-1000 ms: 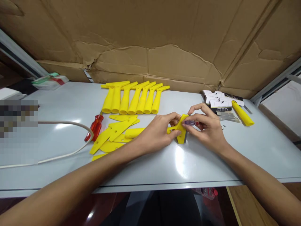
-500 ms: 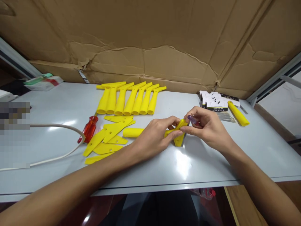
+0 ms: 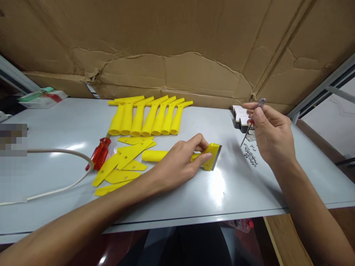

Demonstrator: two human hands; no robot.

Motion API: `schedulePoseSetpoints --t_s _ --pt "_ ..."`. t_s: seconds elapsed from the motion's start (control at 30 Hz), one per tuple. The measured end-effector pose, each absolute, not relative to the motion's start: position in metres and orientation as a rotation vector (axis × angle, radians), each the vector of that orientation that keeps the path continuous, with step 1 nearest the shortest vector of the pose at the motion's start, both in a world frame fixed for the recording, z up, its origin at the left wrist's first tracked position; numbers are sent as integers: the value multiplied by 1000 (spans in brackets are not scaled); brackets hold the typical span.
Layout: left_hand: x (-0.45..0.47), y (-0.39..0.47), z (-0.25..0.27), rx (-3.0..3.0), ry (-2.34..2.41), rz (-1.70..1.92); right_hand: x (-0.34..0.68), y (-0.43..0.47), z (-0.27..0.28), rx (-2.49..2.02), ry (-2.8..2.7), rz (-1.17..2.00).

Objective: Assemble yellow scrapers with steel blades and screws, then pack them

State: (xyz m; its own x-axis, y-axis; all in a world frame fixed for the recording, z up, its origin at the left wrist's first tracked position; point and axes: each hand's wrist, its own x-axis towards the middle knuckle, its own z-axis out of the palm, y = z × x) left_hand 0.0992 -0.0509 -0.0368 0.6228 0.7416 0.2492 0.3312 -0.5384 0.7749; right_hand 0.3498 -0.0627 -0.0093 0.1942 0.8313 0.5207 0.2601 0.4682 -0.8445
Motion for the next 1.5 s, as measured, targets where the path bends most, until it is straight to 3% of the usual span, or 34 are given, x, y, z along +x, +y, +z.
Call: schedulePoseSetpoints --t_s 0.37,0.6,0.9,1.5 --pt "96 -44 -56 3001 269 1175 344 -64 -11 -906 -1220 689" --pt "95 -35 -69 3279 38 1067 329 -68 -24 -939 -1397 658" --pt "98 -35 -67 3298 30 1020 324 -70 -34 -940 -1479 838" --pt "98 -33 -71 3295 83 1040 322 -72 -32 -959 -1456 768"
